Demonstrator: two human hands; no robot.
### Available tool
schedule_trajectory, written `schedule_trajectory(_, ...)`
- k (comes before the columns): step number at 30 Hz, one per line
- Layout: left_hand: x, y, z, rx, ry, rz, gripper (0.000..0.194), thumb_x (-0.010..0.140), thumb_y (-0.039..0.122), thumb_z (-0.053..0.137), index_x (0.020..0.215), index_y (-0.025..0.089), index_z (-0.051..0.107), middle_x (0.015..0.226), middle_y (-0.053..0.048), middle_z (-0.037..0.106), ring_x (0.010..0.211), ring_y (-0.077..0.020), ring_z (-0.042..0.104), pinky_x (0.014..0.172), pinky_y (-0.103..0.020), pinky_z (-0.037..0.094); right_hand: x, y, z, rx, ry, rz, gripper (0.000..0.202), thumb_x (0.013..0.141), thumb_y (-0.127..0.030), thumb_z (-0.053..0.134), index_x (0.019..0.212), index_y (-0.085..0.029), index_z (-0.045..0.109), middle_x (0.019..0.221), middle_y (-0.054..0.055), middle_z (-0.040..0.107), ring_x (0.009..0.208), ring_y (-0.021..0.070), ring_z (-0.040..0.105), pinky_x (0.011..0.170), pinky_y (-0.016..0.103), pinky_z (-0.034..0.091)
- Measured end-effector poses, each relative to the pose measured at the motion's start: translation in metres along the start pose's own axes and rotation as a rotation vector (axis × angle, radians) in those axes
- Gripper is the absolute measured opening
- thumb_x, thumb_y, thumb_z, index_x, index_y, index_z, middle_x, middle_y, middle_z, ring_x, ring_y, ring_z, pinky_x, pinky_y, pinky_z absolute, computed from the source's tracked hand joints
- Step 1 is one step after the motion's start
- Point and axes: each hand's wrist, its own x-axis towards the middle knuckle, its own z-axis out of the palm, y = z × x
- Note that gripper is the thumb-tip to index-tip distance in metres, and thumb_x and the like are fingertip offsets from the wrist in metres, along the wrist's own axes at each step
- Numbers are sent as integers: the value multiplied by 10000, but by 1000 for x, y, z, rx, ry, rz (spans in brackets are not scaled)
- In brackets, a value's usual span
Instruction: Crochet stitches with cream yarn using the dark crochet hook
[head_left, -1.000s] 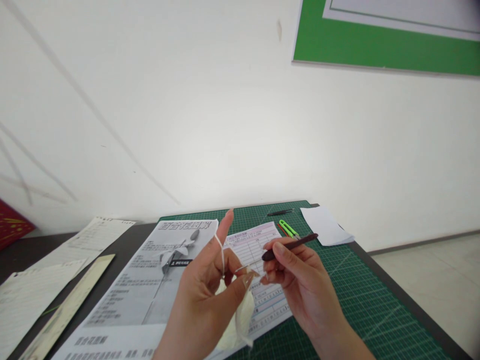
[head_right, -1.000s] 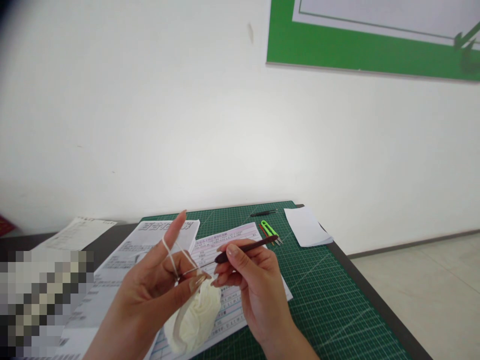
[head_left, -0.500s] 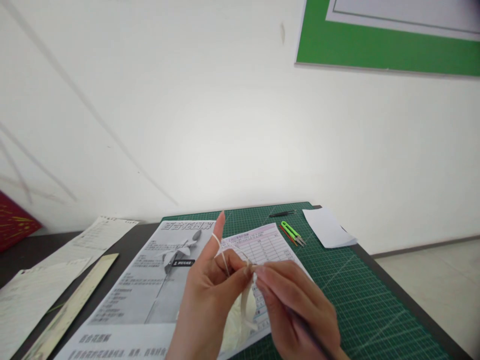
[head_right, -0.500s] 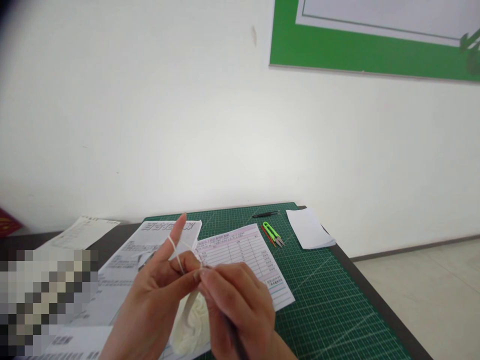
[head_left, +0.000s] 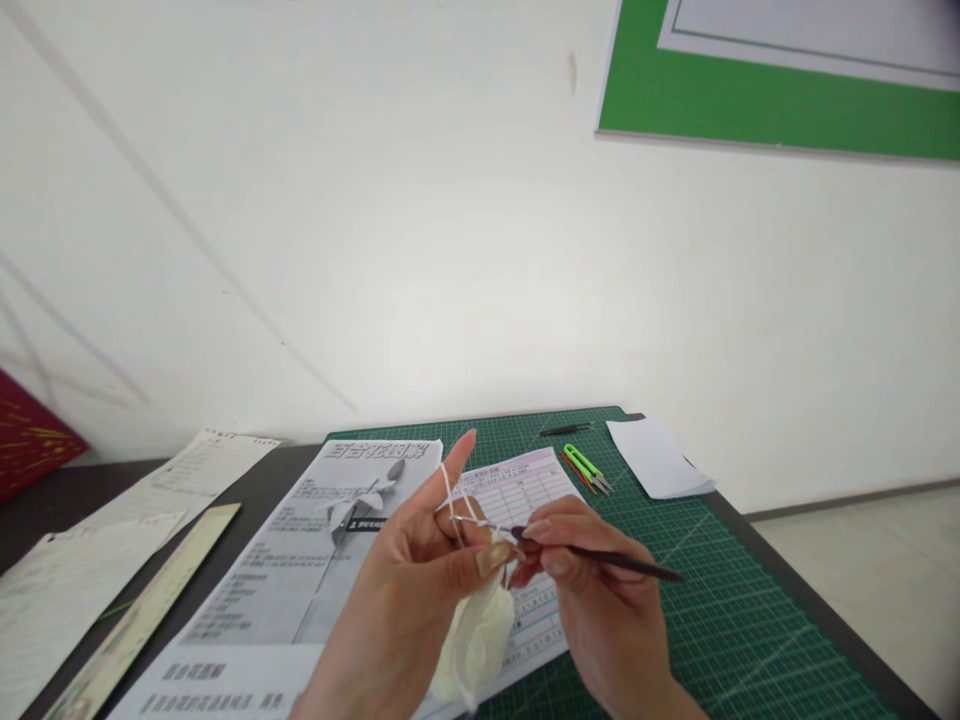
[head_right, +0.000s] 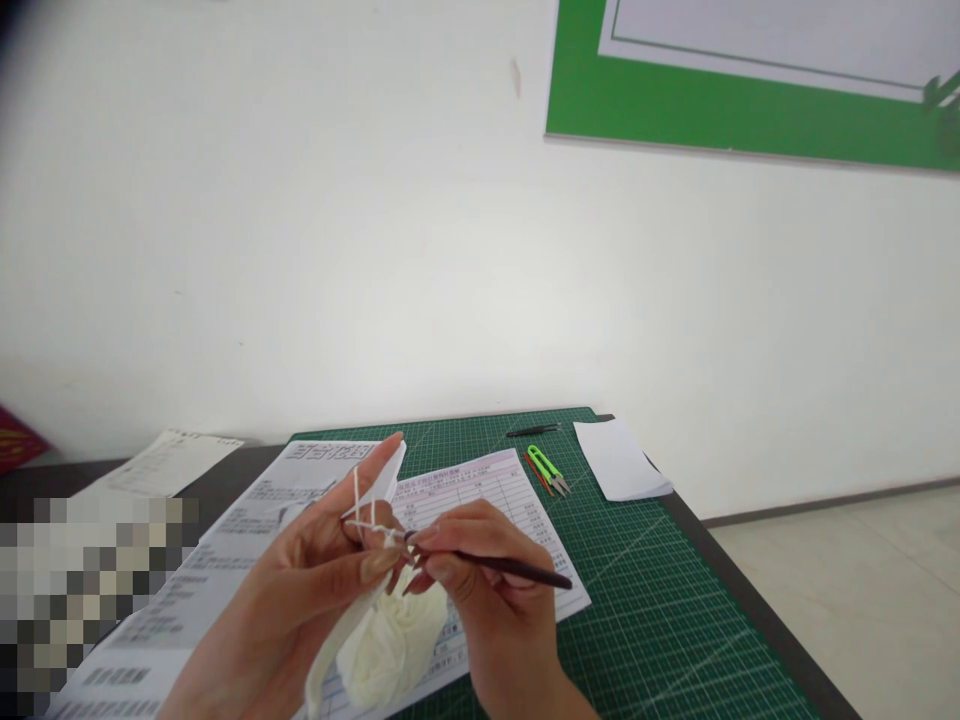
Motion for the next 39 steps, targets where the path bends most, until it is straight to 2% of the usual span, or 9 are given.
schedule_trajectory(4, -2, 0, 2, 25, 14, 38, 827, 644, 92, 772, 1382, 274, 444, 636, 29, 609, 612, -125, 564, 654, -267, 442, -1, -2, -2, -7, 17, 15, 152, 825, -168, 655, 917, -254, 741, 817, 11, 659, 640, 122, 647, 566, 245, 523)
schedule_trajectory(9, -5, -5, 11, 93, 101, 139, 849, 680, 93, 755, 1404, 345, 391, 638, 46, 605, 619, -97, 566, 676, -232, 463, -4, -8, 2, -263, 88, -145, 207, 819, -111, 636, 938, -245, 738, 768, 20, 716, 672, 128, 661, 609, 233, 532)
schedule_trajectory(11, -7, -8, 14, 129, 131, 180, 840, 685, 107, 751, 1398, 369, 392, 632, 57, 584, 615, -95, 563, 670, -226, 466, -4, -7, 3, -204, 163, -67, 153, 819, -155, 655, 907, -244, 743, 709, 3, 719, 614, 105, 654, 573, 199, 532)
schedule_trajectory(14, -7, -11, 15, 164, 133, 211, 831, 696, 132, 741, 1402, 381, 381, 647, 57, 582, 619, -103, 567, 659, -236, 475, -1, -5, 4, -20, 293, 171, 69, 796, -262, 702, 829, -219, 744, 580, -18, 695, 497, 76, 625, 495, 157, 524)
schedule_trajectory(20, -5, -16, 13, 270, 146, 270, 798, 717, 159, 735, 1405, 364, 387, 642, 47, 564, 592, -101, 519, 549, -194, 442, 8, -10, 4, 93, 421, 395, 193, 674, -331, 799, 672, -154, 721, 465, -15, 658, 375, 54, 570, 391, 117, 491)
schedule_trajectory(25, -4, -17, 15, 249, 169, 293, 799, 694, 145, 748, 1385, 375, 419, 647, 47, 561, 602, -107, 542, 559, -198, 461, 7, -14, 4, 68, 403, 285, 128, 716, -287, 776, 736, -169, 728, 503, -10, 683, 415, 71, 609, 429, 137, 525)
schedule_trajectory(30, -4, -15, 19, 13, 173, 207, 835, 680, 74, 739, 1389, 367, 408, 657, 57, 595, 628, -87, 576, 679, -205, 489, 5, -11, 6, 160, 348, 249, 84, 733, -259, 758, 777, -189, 742, 619, 10, 726, 516, 103, 668, 485, 170, 568)
schedule_trajectory(36, -5, -19, 24, -5, 193, 278, 842, 730, 51, 695, 1409, 406, 347, 620, 67, 609, 593, -96, 594, 657, -223, 502, -6, -9, 10, -211, 246, -141, 170, 803, -134, 662, 893, -249, 748, 769, 22, 734, 650, 140, 681, 597, 242, 582)
schedule_trajectory(39, -6, -22, 25, 48, 186, 307, 858, 736, 72, 698, 1410, 443, 318, 624, 72, 606, 598, -105, 597, 661, -241, 503, -9, -10, 9, -258, 263, -149, 178, 826, -134, 633, 916, -247, 737, 776, 24, 729, 636, 136, 669, 570, 234, 570)
